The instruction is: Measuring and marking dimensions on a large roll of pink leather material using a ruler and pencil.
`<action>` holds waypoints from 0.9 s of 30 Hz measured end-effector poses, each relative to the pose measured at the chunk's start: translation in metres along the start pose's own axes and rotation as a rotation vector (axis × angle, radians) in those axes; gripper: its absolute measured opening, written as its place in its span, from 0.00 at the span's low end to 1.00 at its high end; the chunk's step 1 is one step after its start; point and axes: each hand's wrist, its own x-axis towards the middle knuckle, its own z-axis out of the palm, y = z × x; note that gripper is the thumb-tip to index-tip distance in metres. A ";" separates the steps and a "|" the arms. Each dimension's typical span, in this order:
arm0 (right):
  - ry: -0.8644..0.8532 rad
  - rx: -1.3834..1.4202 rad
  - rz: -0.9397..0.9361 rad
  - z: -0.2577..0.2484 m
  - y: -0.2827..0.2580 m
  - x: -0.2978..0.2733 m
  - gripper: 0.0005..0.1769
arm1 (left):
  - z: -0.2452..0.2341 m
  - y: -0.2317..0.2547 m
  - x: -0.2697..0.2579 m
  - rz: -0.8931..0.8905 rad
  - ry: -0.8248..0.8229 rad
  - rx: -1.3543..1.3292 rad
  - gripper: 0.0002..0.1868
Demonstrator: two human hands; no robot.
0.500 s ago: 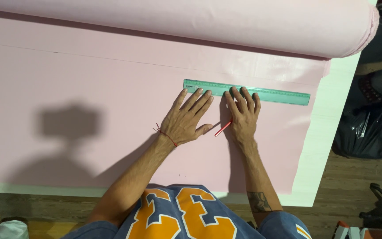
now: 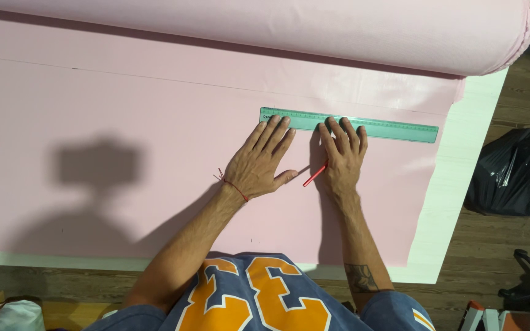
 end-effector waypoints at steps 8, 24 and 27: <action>-0.012 0.002 0.015 0.001 0.002 -0.001 0.20 | 0.001 0.002 0.000 -0.024 -0.082 0.028 0.49; -0.238 1.292 0.294 0.044 0.003 0.076 0.14 | -0.004 0.004 0.001 -0.037 -0.183 0.066 0.45; -0.397 1.231 -0.003 0.068 0.018 0.112 0.12 | 0.010 0.003 -0.002 -0.042 -0.210 0.043 0.47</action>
